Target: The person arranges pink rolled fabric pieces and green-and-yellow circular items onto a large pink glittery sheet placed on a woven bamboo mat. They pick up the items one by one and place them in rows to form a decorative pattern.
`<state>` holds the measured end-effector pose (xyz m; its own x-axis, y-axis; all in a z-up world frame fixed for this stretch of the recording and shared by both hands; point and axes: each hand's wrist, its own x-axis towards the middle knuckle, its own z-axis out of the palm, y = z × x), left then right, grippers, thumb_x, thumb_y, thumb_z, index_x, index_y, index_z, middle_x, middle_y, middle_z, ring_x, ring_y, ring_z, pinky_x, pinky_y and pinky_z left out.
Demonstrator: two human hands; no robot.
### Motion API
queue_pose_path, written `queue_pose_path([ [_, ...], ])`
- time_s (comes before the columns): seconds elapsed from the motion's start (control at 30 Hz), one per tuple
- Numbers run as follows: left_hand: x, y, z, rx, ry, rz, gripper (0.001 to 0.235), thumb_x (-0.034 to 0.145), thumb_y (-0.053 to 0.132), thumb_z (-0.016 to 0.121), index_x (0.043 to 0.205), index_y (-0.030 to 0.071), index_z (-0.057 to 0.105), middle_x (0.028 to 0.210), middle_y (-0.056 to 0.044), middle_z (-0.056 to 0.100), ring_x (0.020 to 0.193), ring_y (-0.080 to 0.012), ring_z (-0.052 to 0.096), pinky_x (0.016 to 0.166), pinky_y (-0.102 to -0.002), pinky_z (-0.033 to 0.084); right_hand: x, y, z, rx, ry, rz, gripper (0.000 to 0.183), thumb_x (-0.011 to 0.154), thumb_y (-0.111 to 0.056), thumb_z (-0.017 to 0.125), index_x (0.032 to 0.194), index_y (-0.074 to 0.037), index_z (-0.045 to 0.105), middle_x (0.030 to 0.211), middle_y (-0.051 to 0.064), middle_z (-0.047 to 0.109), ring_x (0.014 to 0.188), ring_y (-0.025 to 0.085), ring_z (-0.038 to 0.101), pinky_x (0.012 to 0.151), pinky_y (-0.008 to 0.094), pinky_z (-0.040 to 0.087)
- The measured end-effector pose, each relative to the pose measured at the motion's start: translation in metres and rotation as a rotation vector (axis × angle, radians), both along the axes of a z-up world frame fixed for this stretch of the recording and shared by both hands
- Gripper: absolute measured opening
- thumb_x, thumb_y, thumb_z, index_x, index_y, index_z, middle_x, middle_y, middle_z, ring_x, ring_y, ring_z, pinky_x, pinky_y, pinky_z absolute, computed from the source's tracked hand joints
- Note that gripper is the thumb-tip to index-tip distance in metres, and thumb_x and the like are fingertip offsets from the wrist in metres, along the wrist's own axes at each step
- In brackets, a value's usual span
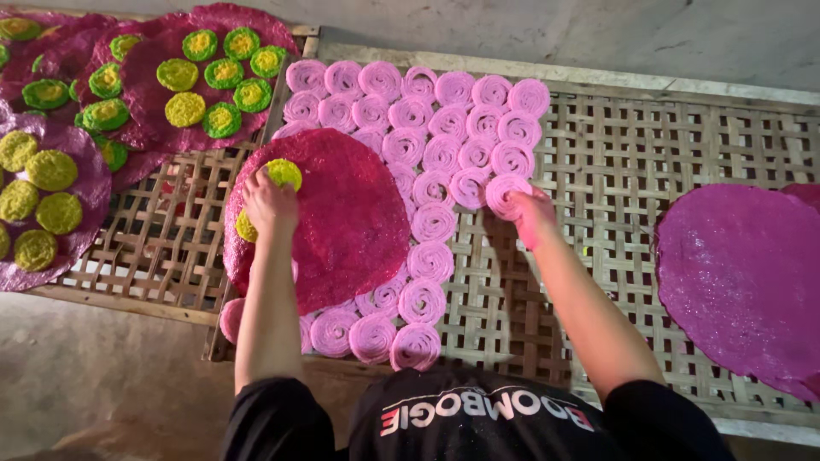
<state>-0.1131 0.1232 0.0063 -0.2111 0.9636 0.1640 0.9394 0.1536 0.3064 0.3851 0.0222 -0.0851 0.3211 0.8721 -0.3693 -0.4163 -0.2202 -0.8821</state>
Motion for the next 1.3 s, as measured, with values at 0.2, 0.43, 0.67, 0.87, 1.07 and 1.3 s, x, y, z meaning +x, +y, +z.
queue_pose_path([
  [0.2,-0.028,0.021,-0.042,-0.026,-0.068,0.045,0.061,0.081,0.023,0.081,0.136,0.009,0.057,0.136,-0.020,0.057,0.129,-0.0414,0.052,0.107,-0.050,0.045,-0.022,-0.002,-0.001,0.245,-1.231,0.056,0.041,0.089,-0.006,0.068,0.130,-0.001,0.063,0.115,0.023,0.069,0.106,0.042,0.068,0.092,0.046,0.055],
  [0.43,-0.047,0.041,-0.038,-0.130,-0.329,0.064,0.043,0.079,0.030,0.087,0.109,0.005,0.071,0.099,-0.016,0.071,0.091,-0.0329,0.067,0.084,-0.048,0.054,-0.044,-0.016,0.069,0.279,-1.698,-0.043,0.059,0.079,-0.015,0.073,0.135,0.001,0.059,0.122,0.025,0.058,0.109,0.045,0.058,0.097,0.058,0.045],
  [0.67,0.092,-0.045,0.036,0.002,-0.658,-0.374,0.040,0.077,0.020,0.088,0.109,0.006,0.069,0.095,-0.010,0.070,0.085,-0.0250,0.067,0.076,-0.040,0.056,-0.121,-0.031,0.103,0.065,-0.350,0.376,0.048,0.101,-0.031,0.060,0.140,-0.003,0.062,0.115,0.011,0.070,0.100,0.023,0.066,0.091,0.037,0.053],
  [0.87,0.139,-0.151,0.095,-0.062,-0.679,-0.583,0.054,0.068,0.023,0.090,0.116,0.009,0.068,0.107,-0.010,0.068,0.097,-0.0246,0.067,0.082,-0.039,0.055,-0.132,-0.059,0.084,-0.093,0.523,0.224,0.040,0.096,-0.018,0.059,0.129,0.003,0.059,0.122,0.015,0.071,0.112,0.027,0.071,0.097,0.041,0.059],
  [1.07,-0.014,-0.164,0.069,0.135,-0.142,-0.036,0.047,0.086,0.023,0.079,0.128,0.006,0.065,0.121,-0.017,0.066,0.111,-0.0375,0.063,0.095,-0.045,0.049,-0.070,-0.065,0.053,-0.102,0.049,0.135,0.042,0.094,-0.003,0.059,0.136,-0.004,0.059,0.126,0.009,0.068,0.113,0.021,0.067,0.096,0.039,0.056],
  [1.3,-0.083,-0.172,0.005,-0.137,-0.140,0.135,0.035,0.087,0.021,0.071,0.120,0.010,0.064,0.120,-0.019,0.063,0.110,-0.0419,0.063,0.090,-0.052,0.053,-0.060,-0.094,0.062,-0.102,0.051,0.567,0.041,0.093,-0.006,0.060,0.135,-0.007,0.062,0.127,0.006,0.069,0.114,0.017,0.066,0.101,0.034,0.052],
])
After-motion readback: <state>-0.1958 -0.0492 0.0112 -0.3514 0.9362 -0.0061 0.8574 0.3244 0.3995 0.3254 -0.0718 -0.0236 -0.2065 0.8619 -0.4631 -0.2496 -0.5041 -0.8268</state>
